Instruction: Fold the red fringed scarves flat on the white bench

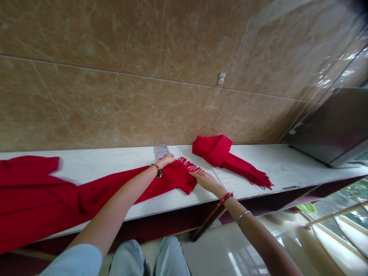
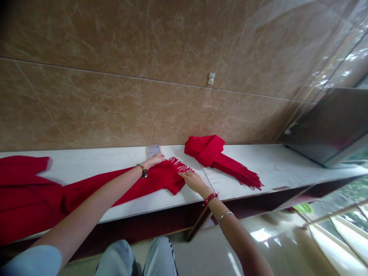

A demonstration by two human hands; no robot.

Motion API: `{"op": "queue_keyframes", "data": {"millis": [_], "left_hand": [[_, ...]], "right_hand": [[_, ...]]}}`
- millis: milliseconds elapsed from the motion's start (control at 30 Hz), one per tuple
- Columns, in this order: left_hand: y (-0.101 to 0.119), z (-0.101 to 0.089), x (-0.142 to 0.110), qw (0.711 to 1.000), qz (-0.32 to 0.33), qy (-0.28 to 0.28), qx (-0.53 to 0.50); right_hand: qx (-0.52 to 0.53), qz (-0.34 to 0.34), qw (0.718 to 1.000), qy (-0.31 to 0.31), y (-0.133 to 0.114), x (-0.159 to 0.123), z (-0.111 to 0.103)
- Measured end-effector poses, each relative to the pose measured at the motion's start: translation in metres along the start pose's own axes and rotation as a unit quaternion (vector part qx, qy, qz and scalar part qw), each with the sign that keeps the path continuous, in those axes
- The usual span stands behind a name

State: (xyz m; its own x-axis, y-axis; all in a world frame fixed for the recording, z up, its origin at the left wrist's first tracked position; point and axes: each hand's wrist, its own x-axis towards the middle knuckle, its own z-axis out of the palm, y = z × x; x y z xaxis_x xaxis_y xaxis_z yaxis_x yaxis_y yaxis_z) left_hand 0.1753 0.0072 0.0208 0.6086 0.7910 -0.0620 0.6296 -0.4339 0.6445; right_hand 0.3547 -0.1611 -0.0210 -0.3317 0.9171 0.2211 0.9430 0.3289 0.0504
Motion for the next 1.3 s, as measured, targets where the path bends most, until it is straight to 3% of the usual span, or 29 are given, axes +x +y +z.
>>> {"op": "queue_keyframes", "data": {"millis": [100,233,333,400,467,533,700,767,833,933,1000,1100,1167,1233,1300], "left_hand": [[-0.001,-0.002,-0.027,0.996,-0.016,0.071,0.043],[-0.024,0.007,-0.092,0.969,0.034,0.157,0.189],[-0.061,0.010,-0.139,0.963,-0.023,0.092,0.251],[-0.085,0.005,-0.156,0.964,-0.057,0.038,0.258],[-0.101,-0.002,-0.162,0.964,-0.057,0.007,0.259],[-0.108,-0.010,-0.158,0.965,-0.042,-0.006,0.259],[-0.101,-0.021,-0.134,0.964,0.002,-0.057,0.260],[-0.095,-0.024,-0.129,0.963,0.017,-0.079,0.258],[-0.090,-0.029,-0.132,0.961,0.031,-0.087,0.261],[-0.095,-0.044,-0.151,0.955,0.040,-0.043,0.289],[-0.111,-0.061,-0.171,0.953,-0.001,0.031,0.302],[-0.155,-0.097,-0.209,0.930,-0.156,0.161,0.292],[-0.191,-0.126,-0.239,0.890,-0.266,0.242,0.280],[-0.226,-0.154,-0.271,0.829,-0.375,0.328,0.253],[-0.252,-0.178,-0.302,0.770,-0.483,0.368,0.197]], "right_hand": [[0.012,-0.002,1.000,-0.016,0.001,0.002,-0.002],[0.015,0.011,1.000,-0.014,-0.003,0.004,-0.008],[0.025,-0.016,1.000,0.005,-0.006,0.007,-0.010],[0.041,-0.059,0.997,-0.004,-0.008,0.009,-0.008],[0.047,-0.079,0.996,-0.019,-0.015,0.009,-0.002],[0.034,-0.044,0.998,-0.014,-0.029,0.006,0.004],[-0.026,0.177,0.984,0.015,-0.096,-0.010,0.010],[-0.040,0.233,0.972,0.013,-0.119,-0.013,0.005],[-0.035,0.239,0.970,-0.004,-0.126,-0.013,-0.003],[0.005,0.193,0.981,-0.029,-0.104,-0.009,-0.018],[0.043,0.149,0.988,-0.027,-0.078,-0.003,-0.027],[0.109,0.070,0.992,-0.003,-0.053,0.018,-0.029],[0.123,0.033,0.992,0.014,-0.057,0.038,-0.022],[0.111,0.002,0.994,0.007,-0.076,0.057,-0.010],[0.089,-0.029,0.995,-0.023,-0.101,0.070,0.005]]}}
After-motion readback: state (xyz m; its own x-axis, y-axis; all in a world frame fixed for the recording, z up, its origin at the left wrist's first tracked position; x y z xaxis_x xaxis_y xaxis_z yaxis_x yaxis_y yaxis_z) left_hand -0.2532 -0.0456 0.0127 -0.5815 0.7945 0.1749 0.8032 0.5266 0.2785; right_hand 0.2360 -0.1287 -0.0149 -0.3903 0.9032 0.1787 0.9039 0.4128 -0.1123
